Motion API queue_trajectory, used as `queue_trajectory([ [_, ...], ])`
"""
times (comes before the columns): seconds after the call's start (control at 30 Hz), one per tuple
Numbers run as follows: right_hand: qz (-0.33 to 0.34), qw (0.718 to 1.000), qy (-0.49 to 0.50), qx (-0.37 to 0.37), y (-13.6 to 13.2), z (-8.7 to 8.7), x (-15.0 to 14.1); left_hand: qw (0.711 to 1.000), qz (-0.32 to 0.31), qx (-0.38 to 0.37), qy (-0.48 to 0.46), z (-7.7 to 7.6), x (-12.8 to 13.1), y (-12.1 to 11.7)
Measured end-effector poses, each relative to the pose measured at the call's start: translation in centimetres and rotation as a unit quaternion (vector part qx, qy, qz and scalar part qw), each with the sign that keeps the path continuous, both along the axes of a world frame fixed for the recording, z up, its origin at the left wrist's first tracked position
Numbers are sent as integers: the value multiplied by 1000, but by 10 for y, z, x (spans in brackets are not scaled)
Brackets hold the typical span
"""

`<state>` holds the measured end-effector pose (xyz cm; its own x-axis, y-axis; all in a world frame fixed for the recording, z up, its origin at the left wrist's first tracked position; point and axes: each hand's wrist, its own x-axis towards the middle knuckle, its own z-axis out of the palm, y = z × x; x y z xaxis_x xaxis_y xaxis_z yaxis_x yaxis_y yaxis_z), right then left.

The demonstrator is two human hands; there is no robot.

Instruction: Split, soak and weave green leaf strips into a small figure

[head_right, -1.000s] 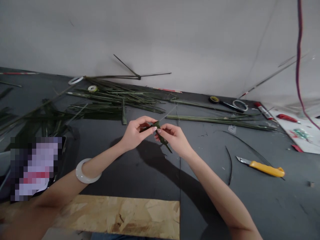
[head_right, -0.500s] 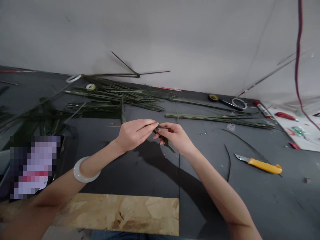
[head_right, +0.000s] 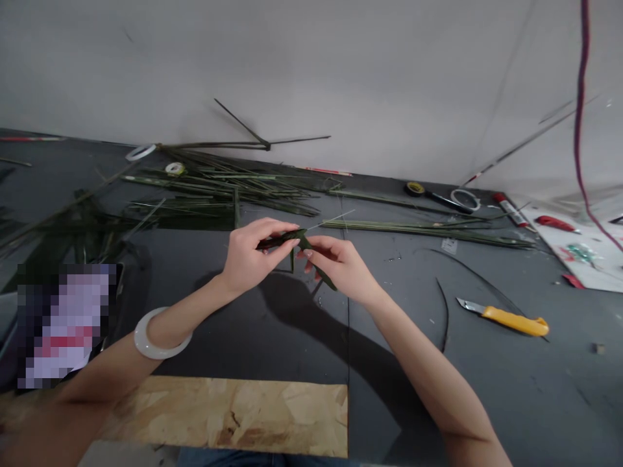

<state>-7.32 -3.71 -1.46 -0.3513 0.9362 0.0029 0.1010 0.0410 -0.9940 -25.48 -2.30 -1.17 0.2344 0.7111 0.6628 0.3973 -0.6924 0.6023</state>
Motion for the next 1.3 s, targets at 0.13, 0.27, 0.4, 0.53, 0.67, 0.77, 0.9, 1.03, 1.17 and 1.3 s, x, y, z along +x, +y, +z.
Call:
queue_trajectory([
  [0.13, -13, 999, -42, 32, -1, -1, 0, 1000, -6, -24, -19, -1, 0, 0],
  [0.27, -48, 973, -155, 167, -3, 0, 0, 998, -8, -61, -7, 1, -1, 1],
  [0.4, -84, 916, -235, 314, -3, 0, 1, 996, -20, -82, 5, 4, -3, 1],
  [0.53, -94, 871, -258, 406, -5, 2, 3, 994, -40, -98, 11, 10, -5, 0],
  [0.67, -103, 841, -278, 453, -8, 7, 3, 991, -61, -115, 23, 18, -8, -2],
  [0.77, -120, 826, -282, 473, -11, 10, 2, 990, -66, -119, 45, 23, -10, -5],
  [0.9, -135, 819, -273, 487, -14, 11, 0, 988, -67, -120, 74, 28, -12, -8],
  [1.03, -154, 825, -268, 473, -16, 12, -2, 983, -78, -140, 85, 29, -13, -8],
  [1.17, -172, 830, -269, 457, -18, 13, -2, 981, -81, -152, 90, 29, -12, -8],
  [1.3, -168, 863, -256, 402, -15, 11, -1, 980, -70, -157, 102, 25, -10, -7],
])
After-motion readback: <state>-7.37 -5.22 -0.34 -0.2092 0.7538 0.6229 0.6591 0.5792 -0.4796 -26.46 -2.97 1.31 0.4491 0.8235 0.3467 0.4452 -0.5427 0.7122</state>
